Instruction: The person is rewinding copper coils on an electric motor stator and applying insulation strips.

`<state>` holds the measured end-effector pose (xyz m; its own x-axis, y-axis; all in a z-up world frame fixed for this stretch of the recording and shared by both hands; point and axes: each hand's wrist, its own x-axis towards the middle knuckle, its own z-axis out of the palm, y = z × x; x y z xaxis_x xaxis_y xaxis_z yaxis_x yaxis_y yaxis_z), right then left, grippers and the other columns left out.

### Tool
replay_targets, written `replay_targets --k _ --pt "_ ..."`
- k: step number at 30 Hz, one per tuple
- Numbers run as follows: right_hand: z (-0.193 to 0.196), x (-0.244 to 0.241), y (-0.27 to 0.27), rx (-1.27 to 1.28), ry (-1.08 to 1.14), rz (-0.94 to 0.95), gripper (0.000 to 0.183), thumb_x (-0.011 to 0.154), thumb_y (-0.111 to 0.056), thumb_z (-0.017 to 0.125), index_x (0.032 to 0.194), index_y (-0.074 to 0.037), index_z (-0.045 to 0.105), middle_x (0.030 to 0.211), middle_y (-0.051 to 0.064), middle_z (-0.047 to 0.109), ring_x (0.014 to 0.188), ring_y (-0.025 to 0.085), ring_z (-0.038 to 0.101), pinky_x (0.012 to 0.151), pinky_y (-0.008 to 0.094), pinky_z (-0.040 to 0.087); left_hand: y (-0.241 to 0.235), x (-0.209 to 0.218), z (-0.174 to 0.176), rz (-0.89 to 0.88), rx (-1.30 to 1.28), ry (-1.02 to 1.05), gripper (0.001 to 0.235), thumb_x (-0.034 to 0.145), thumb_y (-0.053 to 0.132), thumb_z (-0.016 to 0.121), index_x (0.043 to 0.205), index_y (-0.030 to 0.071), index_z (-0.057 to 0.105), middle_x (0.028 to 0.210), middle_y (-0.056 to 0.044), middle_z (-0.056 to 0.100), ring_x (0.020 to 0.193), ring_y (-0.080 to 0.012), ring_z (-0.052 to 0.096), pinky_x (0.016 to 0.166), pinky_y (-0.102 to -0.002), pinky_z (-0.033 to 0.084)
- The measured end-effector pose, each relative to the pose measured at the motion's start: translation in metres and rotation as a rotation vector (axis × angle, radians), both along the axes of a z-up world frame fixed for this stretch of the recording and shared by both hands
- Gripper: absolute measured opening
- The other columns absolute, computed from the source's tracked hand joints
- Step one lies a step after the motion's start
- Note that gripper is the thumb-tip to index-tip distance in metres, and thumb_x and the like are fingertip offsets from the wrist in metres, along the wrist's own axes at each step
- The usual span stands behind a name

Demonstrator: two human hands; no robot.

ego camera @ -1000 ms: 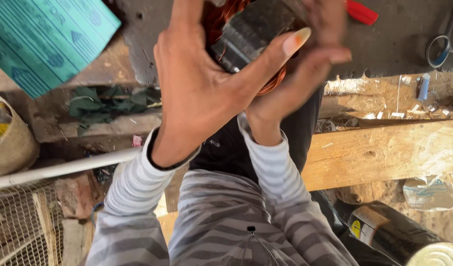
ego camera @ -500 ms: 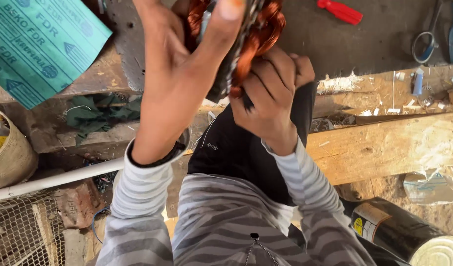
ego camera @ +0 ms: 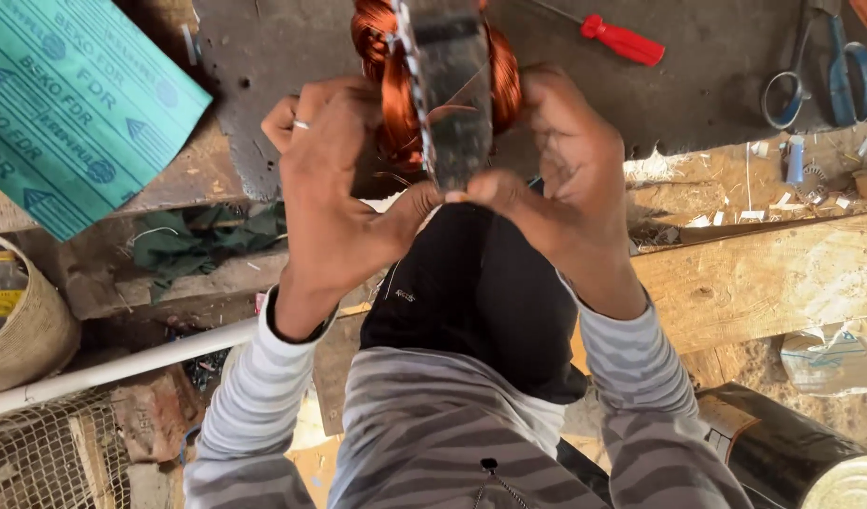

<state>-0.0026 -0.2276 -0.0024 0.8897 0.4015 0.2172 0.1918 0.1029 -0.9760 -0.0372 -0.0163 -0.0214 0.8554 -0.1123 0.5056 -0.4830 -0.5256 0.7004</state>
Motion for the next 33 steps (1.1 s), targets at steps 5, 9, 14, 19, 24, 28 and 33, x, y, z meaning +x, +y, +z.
replay_targets --k 5,9,14,19,24,28,33 --pt "-0.002 -0.006 0.007 0.016 -0.009 0.001 0.068 0.086 -0.029 0.09 0.13 0.005 0.051 0.112 0.009 0.067 0.105 0.015 0.069 0.097 0.03 0.06 0.003 -0.002 0.01 0.028 0.103 0.02 0.054 0.08 0.027 0.099 0.107 0.004 0.059 0.099 -0.007 0.056 0.1 -0.0261 0.053 0.098 -0.039 0.03" --pt "-0.008 -0.013 0.007 0.027 0.016 -0.082 0.067 0.084 -0.03 0.091 0.128 0.004 0.053 0.113 0.005 0.066 0.105 0.013 0.066 0.098 0.029 0.056 0.007 -0.009 0.019 -0.037 0.137 0.055 0.059 0.084 0.031 0.097 0.115 0.002 0.056 0.104 -0.01 0.055 0.102 -0.0279 0.052 0.097 -0.04 0.029" --pt "-0.016 -0.009 0.005 0.068 -0.114 0.049 0.068 0.092 -0.033 0.087 0.139 0.001 0.052 0.127 0.003 0.06 0.121 0.011 0.058 0.109 0.027 0.048 0.001 -0.017 0.034 -0.118 0.099 0.075 0.08 0.076 0.046 0.096 0.126 -0.001 0.054 0.112 -0.014 0.053 0.106 -0.0327 0.05 0.098 -0.043 0.028" --pt "-0.028 -0.016 0.003 0.058 -0.123 0.017 0.059 0.091 -0.026 0.088 0.132 0.004 0.058 0.123 0.006 0.068 0.115 0.012 0.064 0.105 0.028 0.054 -0.013 -0.033 0.02 0.121 0.066 0.05 0.073 0.078 0.049 0.097 0.119 0.002 0.058 0.105 -0.009 0.057 0.096 -0.0256 0.052 0.096 -0.037 0.034" --pt "-0.05 -0.034 0.009 0.038 -0.103 -0.15 0.045 0.098 -0.014 0.089 0.126 0.006 0.059 0.112 0.006 0.068 0.099 0.009 0.062 0.09 0.024 0.054 -0.03 -0.034 0.002 0.232 -0.004 -0.009 0.058 0.084 0.035 0.094 0.117 0.003 0.058 0.099 -0.008 0.053 0.09 -0.0242 0.051 0.089 -0.036 0.031" --pt "-0.046 -0.034 0.021 0.156 -0.081 -0.203 0.043 0.1 -0.013 0.087 0.126 0.006 0.059 0.112 0.004 0.066 0.097 0.009 0.063 0.089 0.024 0.057 -0.019 -0.031 0.017 0.169 0.116 -0.01 0.057 0.085 0.033 0.09 0.12 0.0 0.059 0.105 -0.012 0.055 0.091 -0.0284 0.052 0.088 -0.04 0.032" --pt "-0.014 -0.007 0.054 0.281 -0.067 -0.25 0.047 0.097 -0.027 0.08 0.127 0.003 0.06 0.11 0.001 0.066 0.097 0.009 0.063 0.093 0.025 0.053 0.06 -0.007 0.012 0.081 0.056 -0.108 0.043 0.098 0.016 0.08 0.13 -0.001 0.057 0.121 -0.015 0.061 0.111 -0.0313 0.059 0.096 -0.039 0.044"
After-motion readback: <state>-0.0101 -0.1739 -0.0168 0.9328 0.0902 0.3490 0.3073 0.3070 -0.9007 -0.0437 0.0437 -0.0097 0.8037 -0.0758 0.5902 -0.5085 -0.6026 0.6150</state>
